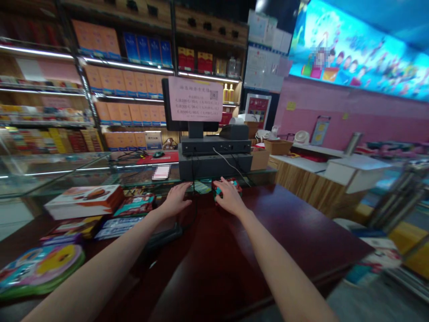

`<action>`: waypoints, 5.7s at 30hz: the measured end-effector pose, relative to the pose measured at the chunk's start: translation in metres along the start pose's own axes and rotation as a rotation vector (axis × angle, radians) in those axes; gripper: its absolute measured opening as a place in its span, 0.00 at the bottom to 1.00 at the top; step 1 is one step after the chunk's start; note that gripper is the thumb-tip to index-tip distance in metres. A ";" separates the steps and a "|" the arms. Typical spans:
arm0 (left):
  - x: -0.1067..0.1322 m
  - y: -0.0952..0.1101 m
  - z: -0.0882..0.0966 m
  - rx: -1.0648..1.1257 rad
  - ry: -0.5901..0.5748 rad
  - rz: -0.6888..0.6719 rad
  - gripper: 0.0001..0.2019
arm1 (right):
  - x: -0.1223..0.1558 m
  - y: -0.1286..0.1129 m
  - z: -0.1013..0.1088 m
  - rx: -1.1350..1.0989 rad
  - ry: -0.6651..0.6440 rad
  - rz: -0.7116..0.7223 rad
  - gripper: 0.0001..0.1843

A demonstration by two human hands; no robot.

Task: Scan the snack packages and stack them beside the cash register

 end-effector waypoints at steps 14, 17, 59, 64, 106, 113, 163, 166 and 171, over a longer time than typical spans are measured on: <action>0.038 -0.070 0.047 -0.097 0.075 0.062 0.30 | -0.019 -0.066 -0.054 -0.146 -0.071 0.066 0.33; 0.045 -0.084 0.055 -0.116 0.099 0.083 0.29 | -0.023 -0.079 -0.063 -0.150 -0.095 0.072 0.32; 0.113 -0.144 0.064 -0.271 0.252 0.173 0.23 | -0.044 -0.183 -0.165 -0.417 -0.402 -0.038 0.26; 0.117 -0.146 0.061 -0.230 0.266 0.158 0.26 | -0.040 -0.181 -0.168 -0.495 -0.356 -0.040 0.24; 0.107 -0.137 0.055 0.700 0.321 0.397 0.37 | -0.017 -0.158 -0.124 -0.662 0.052 -0.145 0.25; 0.104 -0.136 0.058 0.762 0.349 0.368 0.38 | -0.015 -0.153 -0.126 -0.671 0.127 -0.179 0.25; 0.112 -0.137 0.079 0.077 0.448 0.006 0.31 | -0.006 -0.150 -0.126 -0.548 0.063 -0.081 0.27; 0.112 -0.138 0.078 0.081 0.454 -0.001 0.30 | -0.006 -0.151 -0.126 -0.544 0.057 -0.077 0.27; 0.113 -0.139 0.078 0.081 0.456 -0.003 0.30 | -0.006 -0.151 -0.126 -0.532 0.052 -0.077 0.27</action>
Point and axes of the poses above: each hand's wrist, its own x-axis away from the middle knuckle, its own z-axis out of the back of the hand, y = z × x, the point moved 2 cm from there along -x, towards the middle knuckle, and after that the axes turned 10 degrees about y, right-handed, at the moved point
